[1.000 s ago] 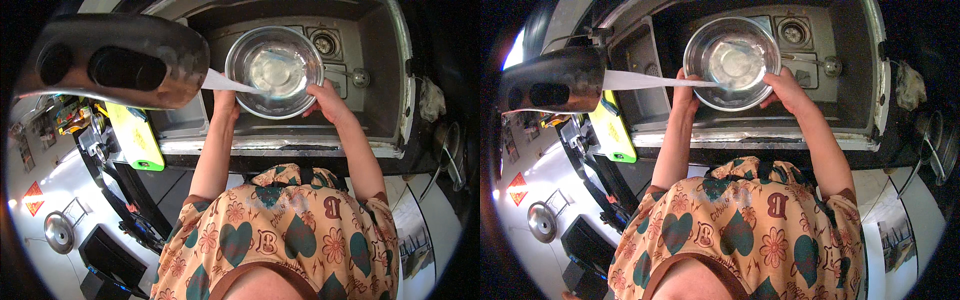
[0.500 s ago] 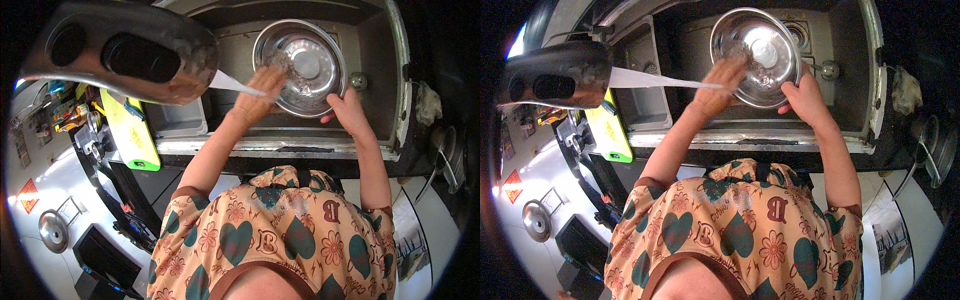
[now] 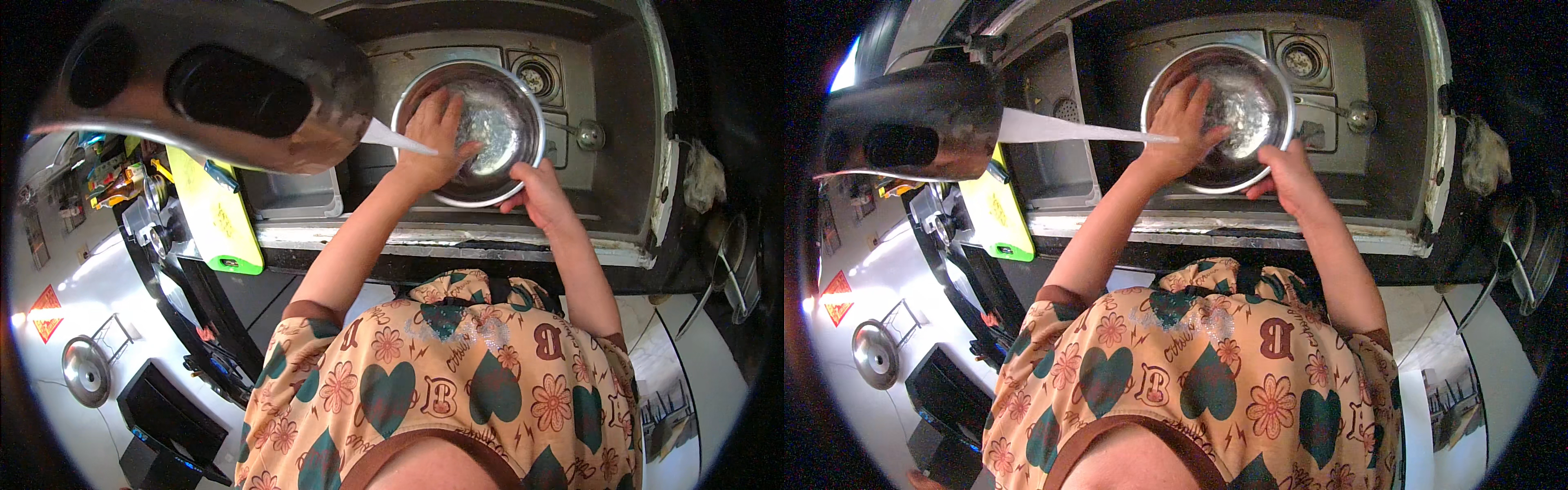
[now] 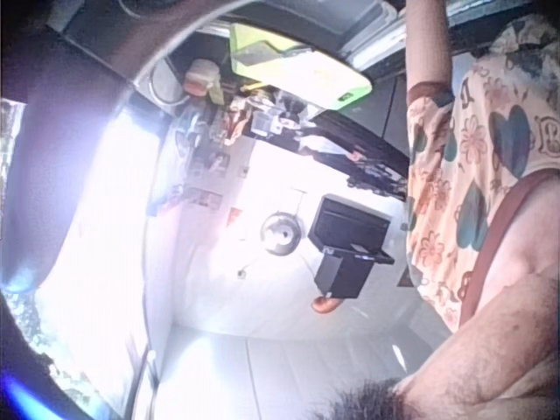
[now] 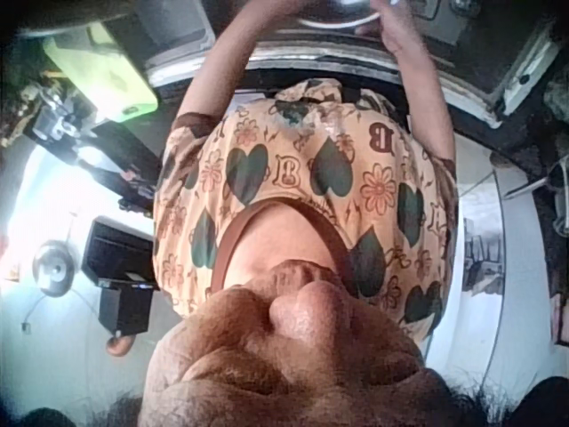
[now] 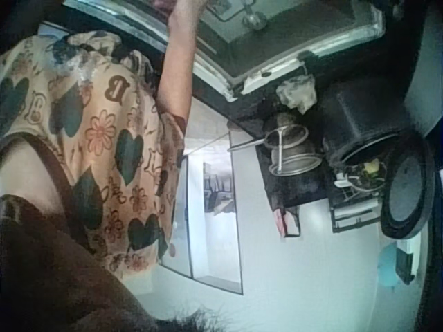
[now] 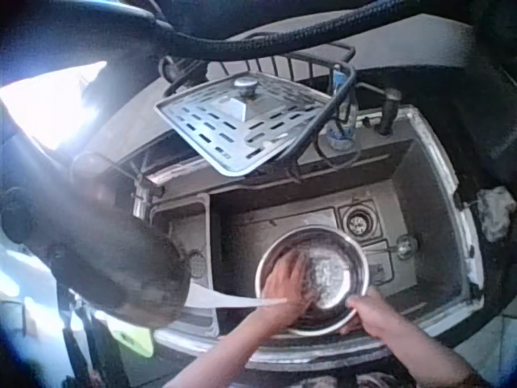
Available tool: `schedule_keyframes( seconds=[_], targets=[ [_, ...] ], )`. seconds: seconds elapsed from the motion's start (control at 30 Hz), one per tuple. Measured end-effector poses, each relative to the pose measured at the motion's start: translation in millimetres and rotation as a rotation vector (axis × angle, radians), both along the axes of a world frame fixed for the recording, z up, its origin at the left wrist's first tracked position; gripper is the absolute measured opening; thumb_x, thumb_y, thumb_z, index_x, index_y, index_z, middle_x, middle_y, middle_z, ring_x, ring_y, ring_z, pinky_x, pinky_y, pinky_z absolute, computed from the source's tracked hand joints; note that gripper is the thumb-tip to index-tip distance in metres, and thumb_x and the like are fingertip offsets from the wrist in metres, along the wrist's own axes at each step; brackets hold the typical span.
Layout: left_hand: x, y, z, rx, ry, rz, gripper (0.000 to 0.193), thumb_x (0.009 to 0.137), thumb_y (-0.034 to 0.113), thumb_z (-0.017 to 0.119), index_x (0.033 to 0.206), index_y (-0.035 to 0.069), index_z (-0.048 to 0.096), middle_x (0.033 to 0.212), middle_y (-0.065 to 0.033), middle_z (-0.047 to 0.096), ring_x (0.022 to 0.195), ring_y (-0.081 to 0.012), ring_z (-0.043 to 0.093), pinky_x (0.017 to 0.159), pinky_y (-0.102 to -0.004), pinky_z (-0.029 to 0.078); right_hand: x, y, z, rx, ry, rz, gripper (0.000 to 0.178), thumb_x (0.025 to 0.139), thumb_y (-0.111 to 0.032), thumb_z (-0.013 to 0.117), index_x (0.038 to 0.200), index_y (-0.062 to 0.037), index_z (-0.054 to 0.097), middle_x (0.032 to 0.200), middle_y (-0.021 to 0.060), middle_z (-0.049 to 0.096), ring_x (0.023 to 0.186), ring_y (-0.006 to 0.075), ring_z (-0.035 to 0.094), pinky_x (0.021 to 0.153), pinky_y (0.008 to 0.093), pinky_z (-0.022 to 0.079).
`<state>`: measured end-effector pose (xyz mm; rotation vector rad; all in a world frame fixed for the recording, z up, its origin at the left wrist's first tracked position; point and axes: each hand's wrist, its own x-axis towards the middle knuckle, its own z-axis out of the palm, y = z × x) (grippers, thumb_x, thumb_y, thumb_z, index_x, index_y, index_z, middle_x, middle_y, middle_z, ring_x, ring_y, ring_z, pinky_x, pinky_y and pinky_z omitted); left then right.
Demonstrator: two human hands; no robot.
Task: The person stirs chopped garlic in a wok on the stove, then moves to the sink to wash a metal bowl under running water using a sponge. The bowl is rinsed and scrubbed repeatedly until the end of the clip.
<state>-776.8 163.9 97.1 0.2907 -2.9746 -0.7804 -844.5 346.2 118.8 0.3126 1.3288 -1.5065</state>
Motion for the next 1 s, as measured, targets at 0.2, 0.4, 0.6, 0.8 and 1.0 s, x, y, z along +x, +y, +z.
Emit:
schedule_keyframes(
  seconds=[0.2, 0.4, 0.6, 0.8, 1.0],
  targets=[
    [-9.3, 19.6, -9.7, -0.157, -0.114, -0.291, 0.079, 0.079, 0.045, 0.058, 0.139, 0.006, 0.025, 0.145, -0.0221, 0.014, 0.133, -0.0416, 0.014, 0.103, -0.0606, 0.011, 1.0, -20.4, 13.1, -0.086, 0.066, 0.049, 0.028, 0.076, -0.004, 0.045, 0.102, 0.0040, 0.052, 0.080, 0.0120, 0.062, 0.053, 0.0180, 0.061, 0.036, 0.0265, 0.050],
    [-21.1, -22.8, -1.1, -0.206, 0.092, -0.386, 0.055, 0.068, 0.032, 0.069, 0.119, 0.014, 0.053, 0.130, -0.0116, 0.042, 0.125, -0.0291, 0.034, 0.102, -0.0482, 0.025, 7.2, -15.2, 6.0, -0.098, -0.084, 0.042, 0.029, 0.074, -0.004, 0.045, 0.100, 0.0073, 0.051, 0.075, 0.0152, 0.062, 0.050, 0.0207, 0.060, 0.035, 0.0285, 0.050],
    [-42.9, -32.9, 9.1, 0.017, 0.058, 0.158, 0.049, 0.064, 0.024, 0.073, 0.110, 0.013, 0.060, 0.106, -0.0148, 0.059, 0.094, -0.0329, 0.058, 0.079, -0.0381, 0.048, 5.5, -5.7, 13.0, -0.072, -0.143, 0.138, 0.028, 0.073, -0.006, 0.047, 0.095, 0.0108, 0.052, 0.070, 0.0171, 0.062, 0.049, 0.0227, 0.061, 0.034, 0.0283, 0.048],
    [-43.1, -41.8, -16.9, 0.286, 0.057, 0.069, 0.030, 0.070, 0.018, 0.068, 0.099, 0.011, 0.066, 0.095, -0.0144, 0.065, 0.086, -0.0300, 0.063, 0.076, -0.0357, 0.050, 0.5, 4.4, 33.2, -0.012, -0.137, 0.110, 0.028, 0.075, -0.009, 0.046, 0.094, 0.0105, 0.053, 0.072, 0.0169, 0.062, 0.050, 0.0226, 0.061, 0.033, 0.0271, 0.047],
    [-50.0, -15.3, 4.3, 0.215, 0.046, 0.174, 0.027, 0.073, 0.013, 0.063, 0.100, 0.011, 0.066, 0.093, -0.0134, 0.064, 0.085, -0.0301, 0.062, 0.076, -0.0356, 0.049, 3.0, 8.5, 40.5, -0.027, -0.110, 0.108, 0.028, 0.076, -0.009, 0.047, 0.097, 0.0095, 0.052, 0.074, 0.0158, 0.062, 0.050, 0.0222, 0.062, 0.032, 0.0262, 0.047]
  ],
)
